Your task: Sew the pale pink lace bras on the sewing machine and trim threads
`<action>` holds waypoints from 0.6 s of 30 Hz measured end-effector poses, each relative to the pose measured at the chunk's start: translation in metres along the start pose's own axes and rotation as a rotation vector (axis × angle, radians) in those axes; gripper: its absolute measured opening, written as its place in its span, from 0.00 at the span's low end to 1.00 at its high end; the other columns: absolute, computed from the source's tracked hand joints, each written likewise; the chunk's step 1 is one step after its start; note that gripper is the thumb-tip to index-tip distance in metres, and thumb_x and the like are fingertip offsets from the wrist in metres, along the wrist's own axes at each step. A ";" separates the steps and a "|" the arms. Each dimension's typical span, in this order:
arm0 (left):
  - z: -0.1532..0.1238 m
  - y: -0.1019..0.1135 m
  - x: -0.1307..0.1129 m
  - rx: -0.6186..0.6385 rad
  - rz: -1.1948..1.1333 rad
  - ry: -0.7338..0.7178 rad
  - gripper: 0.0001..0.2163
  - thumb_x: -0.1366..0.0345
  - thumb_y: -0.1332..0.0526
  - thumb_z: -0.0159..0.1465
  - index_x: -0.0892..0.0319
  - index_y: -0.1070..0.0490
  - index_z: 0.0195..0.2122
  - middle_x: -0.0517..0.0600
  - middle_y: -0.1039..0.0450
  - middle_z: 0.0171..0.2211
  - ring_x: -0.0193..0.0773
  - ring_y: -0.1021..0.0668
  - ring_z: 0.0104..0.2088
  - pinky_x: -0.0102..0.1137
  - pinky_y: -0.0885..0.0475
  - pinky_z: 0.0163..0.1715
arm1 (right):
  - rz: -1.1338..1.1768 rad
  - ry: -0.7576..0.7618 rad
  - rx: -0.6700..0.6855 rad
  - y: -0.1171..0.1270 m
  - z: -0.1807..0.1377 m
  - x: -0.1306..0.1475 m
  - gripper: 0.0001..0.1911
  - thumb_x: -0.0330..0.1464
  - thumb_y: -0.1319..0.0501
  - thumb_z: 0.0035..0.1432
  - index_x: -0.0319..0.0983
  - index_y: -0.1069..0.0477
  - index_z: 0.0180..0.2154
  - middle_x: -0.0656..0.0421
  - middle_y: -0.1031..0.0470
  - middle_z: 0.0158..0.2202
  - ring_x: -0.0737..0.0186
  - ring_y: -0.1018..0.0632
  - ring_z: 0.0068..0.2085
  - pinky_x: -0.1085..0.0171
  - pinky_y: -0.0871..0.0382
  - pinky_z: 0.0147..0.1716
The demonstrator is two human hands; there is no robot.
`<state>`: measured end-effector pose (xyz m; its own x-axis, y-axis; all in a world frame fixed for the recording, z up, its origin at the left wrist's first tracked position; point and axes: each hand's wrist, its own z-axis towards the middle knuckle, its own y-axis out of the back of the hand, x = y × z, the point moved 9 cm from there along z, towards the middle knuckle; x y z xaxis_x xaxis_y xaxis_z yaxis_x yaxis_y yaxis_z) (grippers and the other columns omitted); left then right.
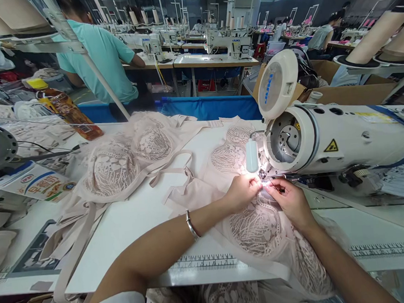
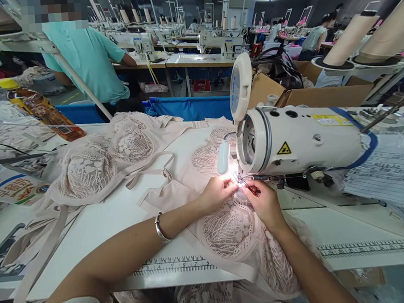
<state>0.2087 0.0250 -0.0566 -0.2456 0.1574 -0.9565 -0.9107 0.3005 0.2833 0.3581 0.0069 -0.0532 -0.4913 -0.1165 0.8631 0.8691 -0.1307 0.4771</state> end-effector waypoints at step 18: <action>0.001 -0.002 -0.002 0.017 0.027 -0.004 0.07 0.67 0.39 0.61 0.61 0.28 0.26 0.41 0.35 0.20 0.32 0.32 0.25 0.26 0.40 0.28 | -0.036 -0.002 -0.011 0.000 0.002 0.000 0.19 0.49 0.35 0.50 0.39 0.24 0.29 0.56 0.22 0.29 0.57 0.24 0.30 0.61 0.28 0.29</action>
<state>0.2114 0.0251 -0.0557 -0.2687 0.1693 -0.9482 -0.8981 0.3119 0.3102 0.3584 0.0085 -0.0527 -0.5217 -0.1092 0.8461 0.8504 -0.1457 0.5055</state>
